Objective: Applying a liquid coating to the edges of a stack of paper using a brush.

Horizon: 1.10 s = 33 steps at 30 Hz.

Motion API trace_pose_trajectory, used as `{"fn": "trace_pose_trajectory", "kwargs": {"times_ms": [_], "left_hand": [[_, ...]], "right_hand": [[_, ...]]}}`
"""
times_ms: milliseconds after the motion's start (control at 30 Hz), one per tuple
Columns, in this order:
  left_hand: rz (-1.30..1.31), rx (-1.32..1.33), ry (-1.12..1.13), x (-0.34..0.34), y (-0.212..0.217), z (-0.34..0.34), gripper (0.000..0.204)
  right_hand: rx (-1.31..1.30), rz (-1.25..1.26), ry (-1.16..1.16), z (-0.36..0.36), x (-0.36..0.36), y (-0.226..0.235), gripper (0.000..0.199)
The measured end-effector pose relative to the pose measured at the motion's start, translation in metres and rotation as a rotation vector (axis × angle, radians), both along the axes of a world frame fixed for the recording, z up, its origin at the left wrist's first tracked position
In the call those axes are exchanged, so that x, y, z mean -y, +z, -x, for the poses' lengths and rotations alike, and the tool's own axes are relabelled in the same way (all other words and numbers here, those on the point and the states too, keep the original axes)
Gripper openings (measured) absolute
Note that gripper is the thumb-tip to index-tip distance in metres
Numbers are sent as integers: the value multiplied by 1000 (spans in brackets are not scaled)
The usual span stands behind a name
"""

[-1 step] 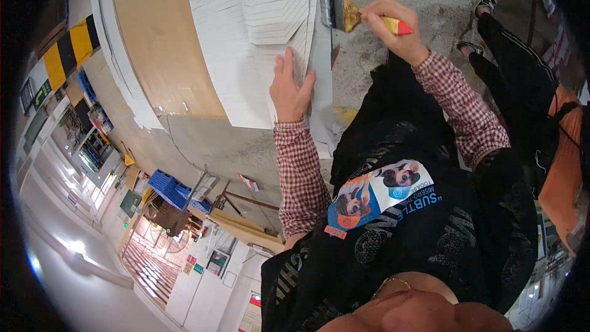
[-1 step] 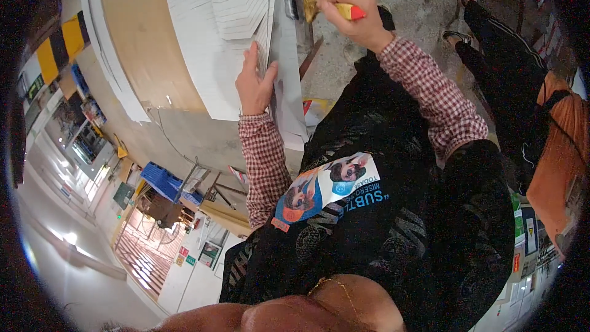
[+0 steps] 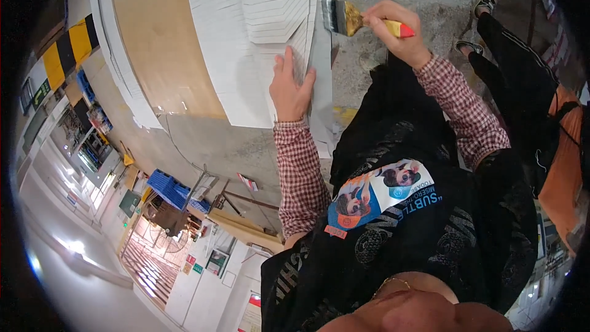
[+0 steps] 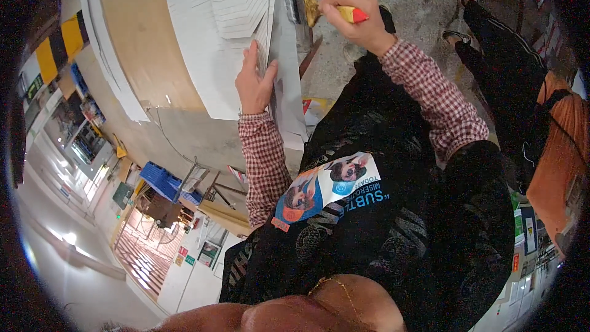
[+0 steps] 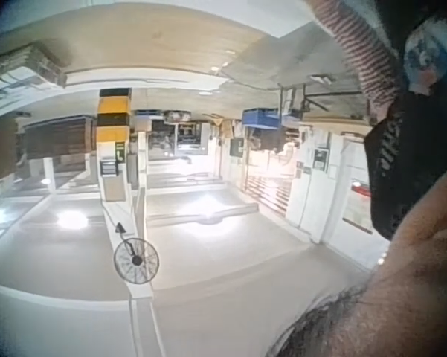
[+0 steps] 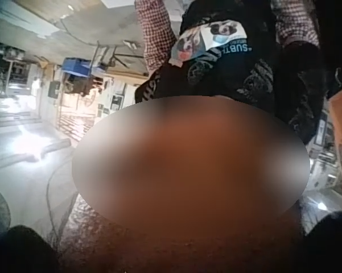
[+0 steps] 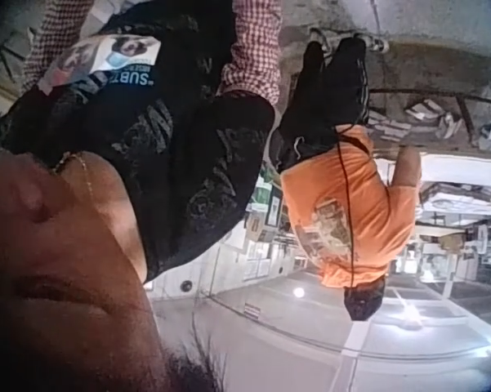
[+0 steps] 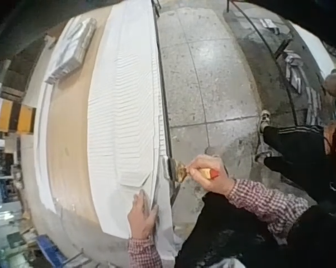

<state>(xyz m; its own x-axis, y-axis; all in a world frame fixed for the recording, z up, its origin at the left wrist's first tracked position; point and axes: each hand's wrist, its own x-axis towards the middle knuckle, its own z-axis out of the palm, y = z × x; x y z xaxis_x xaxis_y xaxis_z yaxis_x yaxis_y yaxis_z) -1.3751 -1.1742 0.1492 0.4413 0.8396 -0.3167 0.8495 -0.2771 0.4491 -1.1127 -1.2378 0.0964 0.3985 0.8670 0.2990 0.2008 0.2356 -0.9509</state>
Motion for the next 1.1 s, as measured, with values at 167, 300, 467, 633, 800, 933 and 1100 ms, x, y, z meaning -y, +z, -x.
{"fn": "trace_pose_trajectory", "kwargs": {"times_ms": [167, 300, 467, 633, 800, 933, 1100], "left_hand": [[-9, -31, 4, 0, 2, -3, 65], [-71, -72, -35, 1, -1, -6, 67], [-68, -61, -41, 4, -5, -9, 72], [-263, -241, 39, 24, -24, -20, 82], [-453, -302, 174, 71, -58, -22, 95], [-388, -430, 129, 97, -54, 8, 100], [-211, -256, 41, 80, -26, 27, 93]], "right_hand": [[-14, 30, 22, -5, -1, 11, 11], [55, -13, -32, 3, -4, 4, 6], [-29, 111, 92, 27, 32, 9, 7], [-99, 93, 65, 20, 52, 21, 9], [-45, 71, -7, 16, 60, 20, 11], [-42, 70, -36, 23, 68, 11, 9], [24, 17, -19, 26, 65, 11, 7]]}}
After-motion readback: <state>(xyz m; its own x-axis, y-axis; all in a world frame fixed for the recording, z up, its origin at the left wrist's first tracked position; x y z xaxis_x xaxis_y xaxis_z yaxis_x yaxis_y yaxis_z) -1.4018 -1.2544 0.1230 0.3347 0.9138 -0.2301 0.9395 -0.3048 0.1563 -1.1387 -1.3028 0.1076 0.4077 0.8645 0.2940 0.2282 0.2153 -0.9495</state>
